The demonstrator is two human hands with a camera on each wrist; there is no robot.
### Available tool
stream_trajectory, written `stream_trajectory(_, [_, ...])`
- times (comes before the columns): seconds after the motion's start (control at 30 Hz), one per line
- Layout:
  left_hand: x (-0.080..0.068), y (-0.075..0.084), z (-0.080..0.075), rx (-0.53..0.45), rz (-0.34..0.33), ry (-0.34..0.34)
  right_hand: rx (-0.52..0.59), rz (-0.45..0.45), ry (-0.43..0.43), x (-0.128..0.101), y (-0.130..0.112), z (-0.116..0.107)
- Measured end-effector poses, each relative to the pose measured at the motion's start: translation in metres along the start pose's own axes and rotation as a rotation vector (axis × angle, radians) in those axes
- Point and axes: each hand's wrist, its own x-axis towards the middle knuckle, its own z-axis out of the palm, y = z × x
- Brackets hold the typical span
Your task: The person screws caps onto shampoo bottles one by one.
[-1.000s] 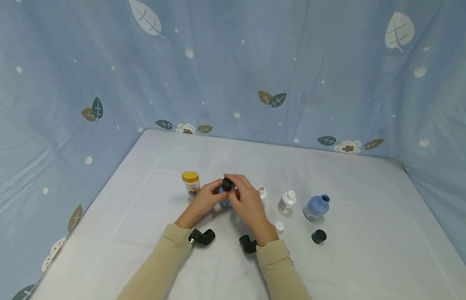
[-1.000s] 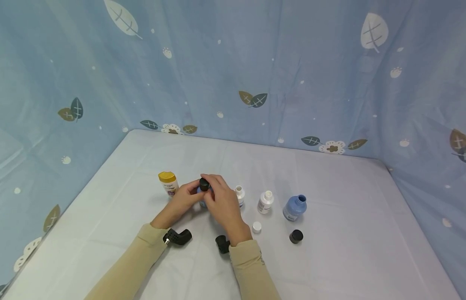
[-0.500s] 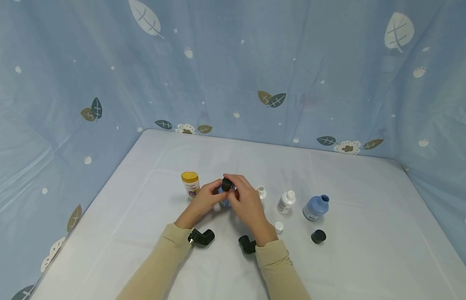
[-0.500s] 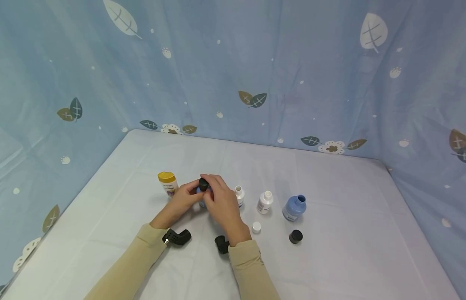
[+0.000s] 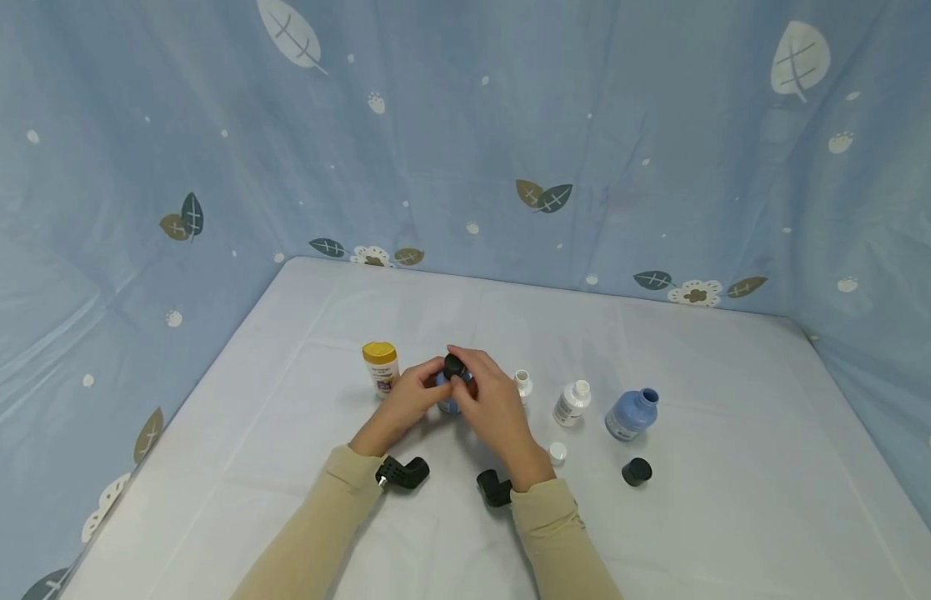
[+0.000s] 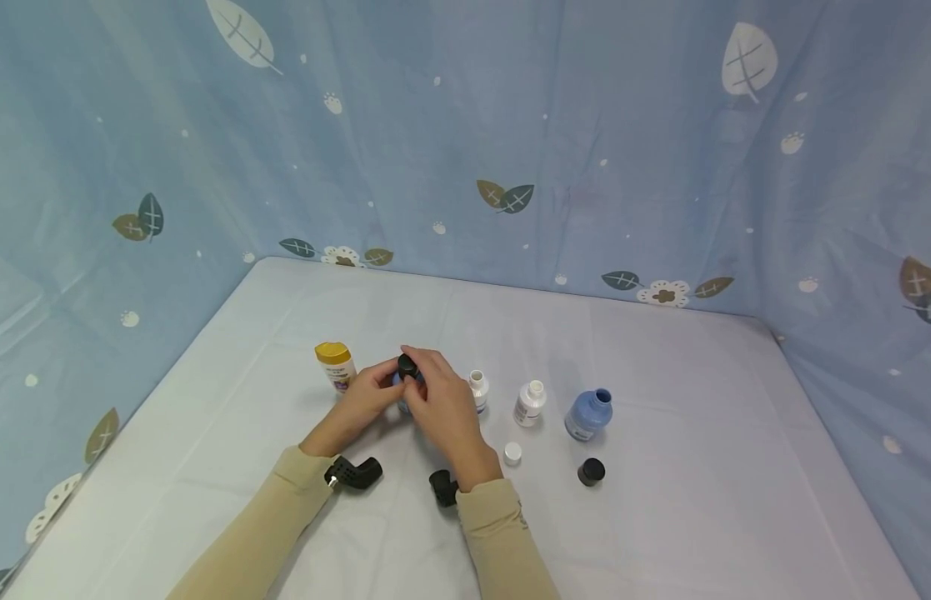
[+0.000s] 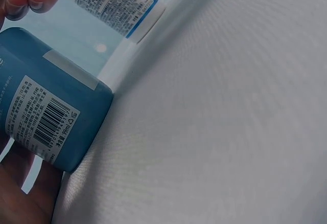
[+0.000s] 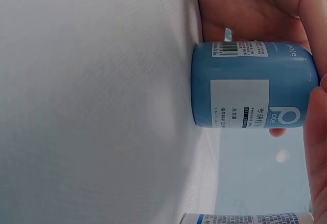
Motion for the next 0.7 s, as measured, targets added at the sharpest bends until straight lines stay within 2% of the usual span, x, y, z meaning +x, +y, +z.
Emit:
stream_trajectory(0.3, [0.0,0.0,0.001,0.001,-0.004,0.001,-0.024,0.091,-0.002,0.0,0.0,0.0])
stream_trajectory(0.53, [0.009,-0.026,0.002,-0.019,-0.021,0.004,-0.032,0.104,0.017,0.0,0.0,0.001])
stream_trajectory(0.7, [0.01,-0.03,0.002,-0.024,0.0,0.011,-0.04,0.108,0.027,0.0,0.0,0.002])
